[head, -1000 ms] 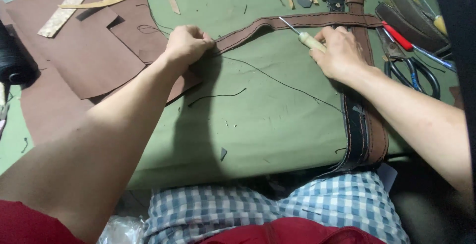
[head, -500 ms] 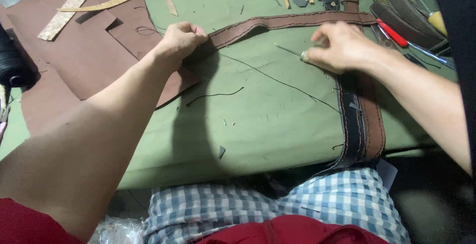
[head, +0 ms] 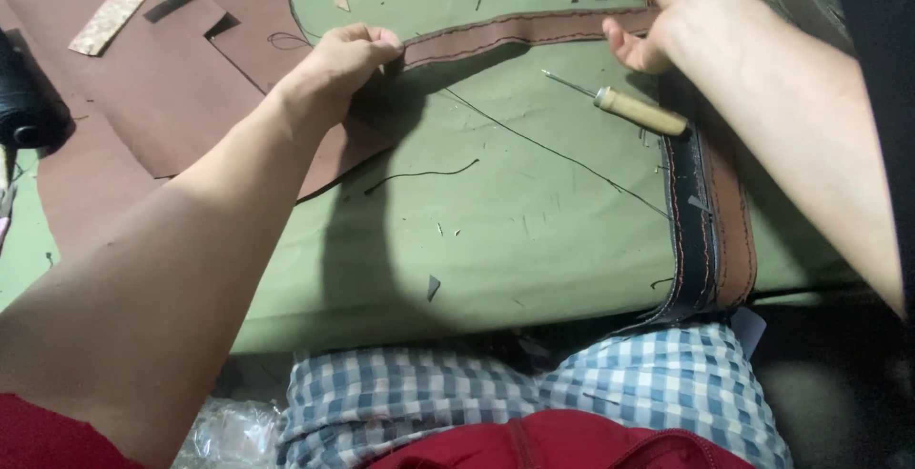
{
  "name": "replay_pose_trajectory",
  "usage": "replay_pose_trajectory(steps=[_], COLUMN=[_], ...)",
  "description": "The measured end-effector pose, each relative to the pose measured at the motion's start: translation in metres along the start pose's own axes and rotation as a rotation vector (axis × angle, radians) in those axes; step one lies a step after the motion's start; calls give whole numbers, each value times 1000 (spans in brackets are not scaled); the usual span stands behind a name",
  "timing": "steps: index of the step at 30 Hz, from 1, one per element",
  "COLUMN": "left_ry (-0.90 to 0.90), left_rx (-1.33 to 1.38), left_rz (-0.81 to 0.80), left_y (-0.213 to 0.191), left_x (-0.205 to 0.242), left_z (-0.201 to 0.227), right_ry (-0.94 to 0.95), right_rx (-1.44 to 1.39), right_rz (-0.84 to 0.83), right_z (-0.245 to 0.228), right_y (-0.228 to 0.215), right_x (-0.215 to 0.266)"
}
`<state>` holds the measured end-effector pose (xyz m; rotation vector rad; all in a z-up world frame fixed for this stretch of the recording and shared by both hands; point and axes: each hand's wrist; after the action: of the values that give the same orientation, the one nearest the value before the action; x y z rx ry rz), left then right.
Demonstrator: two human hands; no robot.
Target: Hand-stitching a leather belt using an awl to punch holes and a needle to pull thread through.
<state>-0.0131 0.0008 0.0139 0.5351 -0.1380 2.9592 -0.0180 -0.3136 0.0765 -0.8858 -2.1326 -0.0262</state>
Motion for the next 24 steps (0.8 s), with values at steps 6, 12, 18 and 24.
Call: replay_pose_trajectory(steps=[6,12,18,24], left_ry=[34,33,30,-12], left_rx=[29,0,66,42], left_rz=[-72,-97,-84,-51], left_y=[-3,-5,-8,-3], left_x=[12,15,-7,-1], left_z=[1,3,-9,-2], right_ry=[223,203,100,-77], right_rx=[-405,-198,52,246], right_rz=[-10,-64,-123,-37], right_z=[-18,-19,-18,0], right_y=[28,31,19,7], right_x=[-73,-109,-103,-64])
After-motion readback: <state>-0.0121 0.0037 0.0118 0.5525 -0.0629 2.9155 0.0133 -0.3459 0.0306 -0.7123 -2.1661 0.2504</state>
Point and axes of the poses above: each hand's wrist, its own x-axis away from the middle knuckle, its own y-axis out of the palm, z = x × y, and after that the axes turned 10 degrees about x, right-handed
